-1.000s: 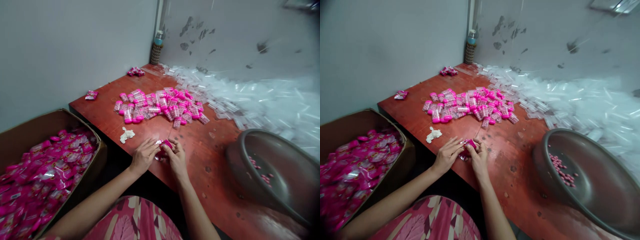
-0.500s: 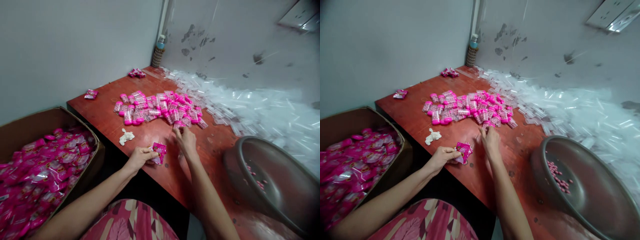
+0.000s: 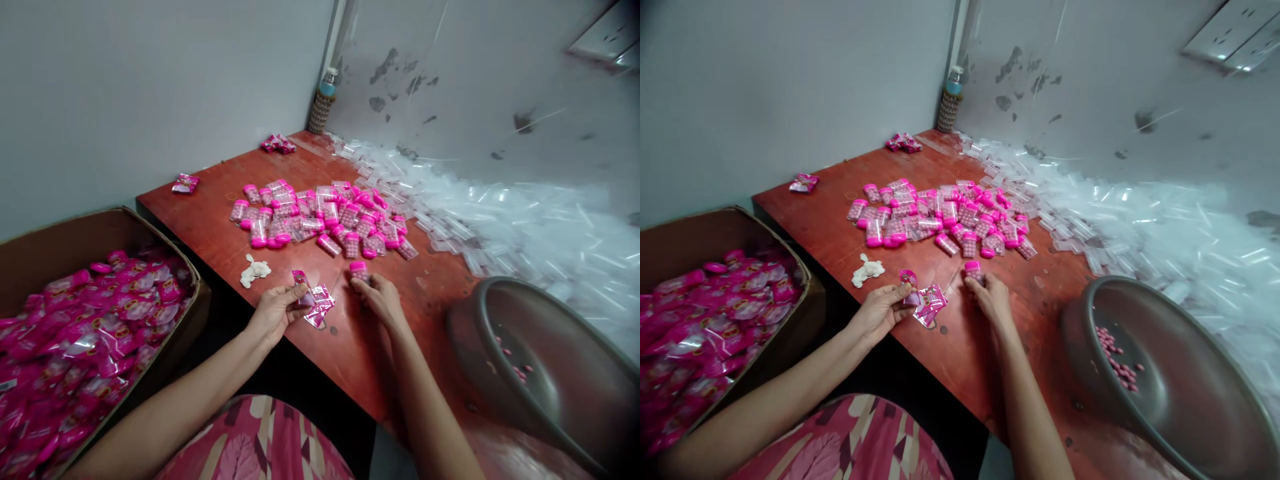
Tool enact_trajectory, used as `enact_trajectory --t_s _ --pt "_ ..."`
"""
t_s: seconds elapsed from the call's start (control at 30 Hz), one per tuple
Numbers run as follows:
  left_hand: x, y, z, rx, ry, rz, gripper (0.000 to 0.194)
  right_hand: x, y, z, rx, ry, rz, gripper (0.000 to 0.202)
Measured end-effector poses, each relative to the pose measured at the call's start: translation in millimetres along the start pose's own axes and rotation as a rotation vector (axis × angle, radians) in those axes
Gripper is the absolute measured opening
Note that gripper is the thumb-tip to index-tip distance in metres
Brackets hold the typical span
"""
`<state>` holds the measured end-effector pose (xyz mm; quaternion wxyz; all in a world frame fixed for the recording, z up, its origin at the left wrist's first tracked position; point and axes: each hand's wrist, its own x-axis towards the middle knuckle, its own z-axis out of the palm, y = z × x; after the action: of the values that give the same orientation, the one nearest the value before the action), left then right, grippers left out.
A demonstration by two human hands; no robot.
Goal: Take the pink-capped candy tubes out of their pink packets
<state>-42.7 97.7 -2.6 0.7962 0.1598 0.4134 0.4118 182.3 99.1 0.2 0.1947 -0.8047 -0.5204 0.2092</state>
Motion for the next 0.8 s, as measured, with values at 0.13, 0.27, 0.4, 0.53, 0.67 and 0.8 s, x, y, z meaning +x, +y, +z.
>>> enact_trajectory --t_s 0.13,0.27,0.4,0.53,0.67,0.8 --pt "3.3 -3.8 7.7 -0.082 -0.025 0.002 0.011 -37.0 3.9 3.6 0.396 -0.114 -0.046 0.033" --pt "5.8 -9.4 19.7 -0.174 0.002 0.004 0.009 -67.7 -1.5 9.2 0.643 -0.174 -0.088 0.030" --pt "8.1 -12.5 26.4 -0.218 0.037 0.007 0.008 -86.4 -2.3 15.9 -0.017 0.183 -0.064 0.032" --pt "9.7 -13.3 23.5 -0.220 0.070 0.020 0.007 -89.4 3.3 18.0 -0.493 0.260 -0.177 0.034" --pt "10.5 -14.5 21.1 -0.239 0.083 -0.009 0.007 -82.1 4.7 13.4 -0.425 0.119 -0.150 0.034" --pt "9.8 -13.7 23.8 -0.269 0.122 -0.022 0.009 -84.2 -6.5 13.7 -0.012 -0.025 -0.135 0.032"
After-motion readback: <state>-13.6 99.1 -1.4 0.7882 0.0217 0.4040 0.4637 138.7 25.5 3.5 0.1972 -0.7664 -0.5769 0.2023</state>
